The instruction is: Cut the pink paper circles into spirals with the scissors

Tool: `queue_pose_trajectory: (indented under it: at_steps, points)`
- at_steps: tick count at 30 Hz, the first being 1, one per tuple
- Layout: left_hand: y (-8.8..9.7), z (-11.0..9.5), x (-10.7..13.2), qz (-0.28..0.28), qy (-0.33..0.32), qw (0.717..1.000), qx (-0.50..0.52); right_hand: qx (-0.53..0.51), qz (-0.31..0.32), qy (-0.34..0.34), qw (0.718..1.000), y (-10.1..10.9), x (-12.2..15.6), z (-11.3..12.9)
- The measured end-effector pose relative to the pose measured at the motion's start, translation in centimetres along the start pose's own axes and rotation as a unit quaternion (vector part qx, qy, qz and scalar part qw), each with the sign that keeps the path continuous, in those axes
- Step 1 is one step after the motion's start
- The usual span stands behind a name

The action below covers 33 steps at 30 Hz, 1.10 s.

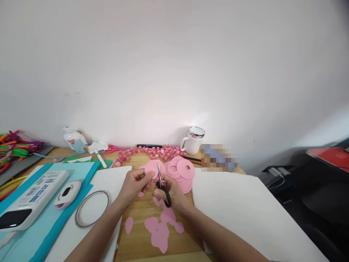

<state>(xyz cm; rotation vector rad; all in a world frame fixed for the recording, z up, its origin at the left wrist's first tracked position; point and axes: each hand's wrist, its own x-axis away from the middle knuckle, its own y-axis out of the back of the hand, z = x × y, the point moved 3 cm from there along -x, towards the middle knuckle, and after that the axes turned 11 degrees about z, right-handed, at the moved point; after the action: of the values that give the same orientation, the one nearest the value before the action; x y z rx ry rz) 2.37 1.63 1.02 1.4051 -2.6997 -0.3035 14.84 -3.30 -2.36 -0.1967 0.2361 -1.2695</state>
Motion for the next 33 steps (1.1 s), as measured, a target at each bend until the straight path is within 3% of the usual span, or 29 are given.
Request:
queue_pose_trajectory:
  at_steps: [16, 25, 30, 33]
  points:
    - [0.7, -0.1, 0.0, -0.022, -0.009, 1.000, 0.010, -0.036, 0.014, -0.017, 0.999, 0.1, 0.0, -0.8]
    - [1.3, -0.2, -0.2, -0.095, -0.042, 0.994, 0.039, -0.030, 0.012, -0.012, 0.999, 0.1, -0.1, -0.9]
    - [0.2, -0.4, 0.1, -0.042, -0.020, 0.999, -0.010, -0.024, 0.019, 0.000, 1.000, 0.1, 0.0, -1.0]
    - [-0.1, -0.2, 0.1, -0.044, -0.014, 0.999, -0.023, 0.000, 0.031, -0.022, 0.999, 0.0, 0.0, -1.0]
